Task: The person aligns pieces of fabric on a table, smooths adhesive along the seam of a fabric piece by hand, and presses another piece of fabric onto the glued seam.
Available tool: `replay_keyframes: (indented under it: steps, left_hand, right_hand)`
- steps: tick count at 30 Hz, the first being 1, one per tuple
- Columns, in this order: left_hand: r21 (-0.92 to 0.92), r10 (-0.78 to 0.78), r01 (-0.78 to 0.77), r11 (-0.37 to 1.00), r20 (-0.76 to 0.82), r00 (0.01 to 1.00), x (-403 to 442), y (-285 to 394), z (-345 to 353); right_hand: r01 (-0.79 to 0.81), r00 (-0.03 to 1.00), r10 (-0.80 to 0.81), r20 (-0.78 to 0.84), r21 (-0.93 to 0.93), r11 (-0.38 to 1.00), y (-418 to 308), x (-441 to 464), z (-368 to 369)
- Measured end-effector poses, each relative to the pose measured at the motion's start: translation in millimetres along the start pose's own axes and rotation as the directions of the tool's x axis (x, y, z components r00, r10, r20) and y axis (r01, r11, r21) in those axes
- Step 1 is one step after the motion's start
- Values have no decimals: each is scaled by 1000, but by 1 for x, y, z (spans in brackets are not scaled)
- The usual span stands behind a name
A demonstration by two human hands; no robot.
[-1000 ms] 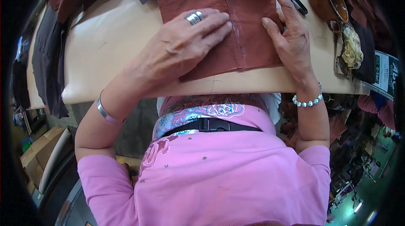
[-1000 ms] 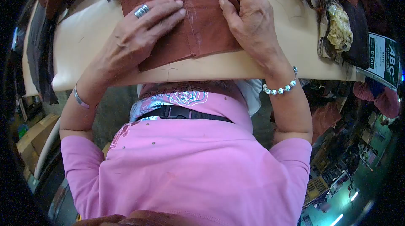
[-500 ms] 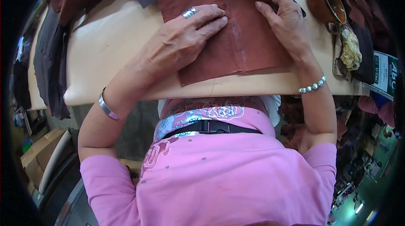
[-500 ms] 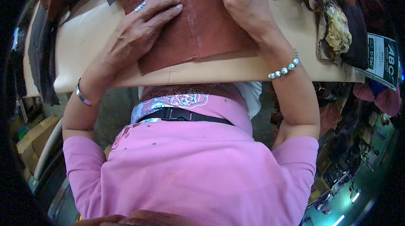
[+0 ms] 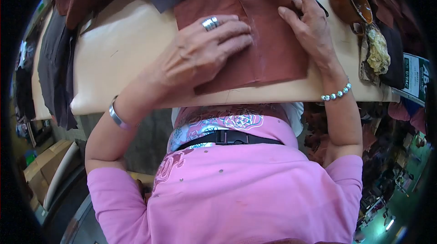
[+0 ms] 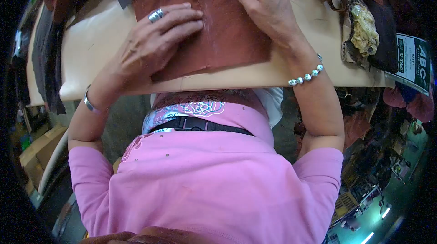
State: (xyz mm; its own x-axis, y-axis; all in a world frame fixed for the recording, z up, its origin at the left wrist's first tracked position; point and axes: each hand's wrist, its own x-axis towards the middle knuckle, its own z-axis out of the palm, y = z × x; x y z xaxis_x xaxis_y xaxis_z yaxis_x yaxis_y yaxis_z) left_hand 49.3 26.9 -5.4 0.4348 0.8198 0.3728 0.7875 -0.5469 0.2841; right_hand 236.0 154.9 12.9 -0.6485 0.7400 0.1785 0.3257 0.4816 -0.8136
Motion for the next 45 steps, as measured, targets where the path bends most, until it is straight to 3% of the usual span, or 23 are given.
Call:
replay_keyframes:
  steps: [1, 3, 5, 8, 9, 11, 14, 19, 23, 26, 28, 30, 34, 37, 40, 43, 45]
  left_hand:
    - [-17, 9, -9, 1000, 21, 1000, -2, 7, -3]
    - [-64, 36, -33, 997, 37, 999, -3, 11, -12]
    - [-27, -39, 40, 999, 5, 999, -5, 1, -11]
    - [20, -47, 49, 999, -65, 997, -4, -16, -3]
    - [27, -44, 46, 999, -75, 996, -4, -17, -1]
    - [71, -22, 26, 997, -51, 998, -3, -18, 0]
    - [137, -54, 54, 989, 1, 999, -4, -18, 0]
    - [177, -35, 26, 984, 49, 998, -2, -16, -2]
    - [199, 81, -111, 974, 149, 985, 0, -17, -6]
    - [102, 75, -93, 990, 165, 983, 3, -16, -13]
    - [102, -51, 44, 994, 65, 997, 4, -20, -4]
    - [147, -140, 146, 978, -53, 989, 4, -24, 6]
    - [195, 37, -43, 980, 30, 999, 8, -28, 1]
    - [101, 73, -77, 992, 43, 996, 9, -33, -4]
    - [79, -95, 103, 992, -96, 991, 12, -46, 5]
    - [106, -92, 97, 990, -46, 995, 14, -45, 3]
    - [132, -89, 93, 987, -35, 995, 13, -46, 1]
  right_hand:
    - [-70, 997, 66, 45, 92, 993, 0, -1, -2]
    - [-9, 997, 7, 81, 24, 1000, 16, -5, -9]
    - [45, 996, -40, 77, -65, 997, 15, -5, -9]
    - [-34, 999, 37, 39, -78, 996, -7, 3, -7]
    - [-141, 990, 142, 18, -25, 990, -9, 9, -5]
    - [71, 994, -77, -75, -81, 994, 8, 15, 6]
    - [153, 983, -162, -82, -110, 982, 9, 16, 7]
    - [-78, 997, 78, -10, -69, 995, 3, 16, 2]
    - [109, 992, -112, -53, -59, 992, 16, 17, 6]
    - [204, 973, -217, -77, -147, 968, 21, 19, 7]
    - [84, 993, -99, -69, -184, 979, 8, 15, 4]
    - [66, 995, -81, -65, -202, 977, 8, 15, 4]
    - [82, 993, -98, -69, -202, 976, 9, 15, 4]
    - [53, 997, -68, -46, -282, 958, 9, 16, 2]
    - [114, 993, -114, 21, -346, 931, -5, 15, -3]
    - [12, 994, 28, 109, -342, 939, -8, 34, -11]
    - [130, 990, -138, -6, -304, 944, 6, 40, 1]
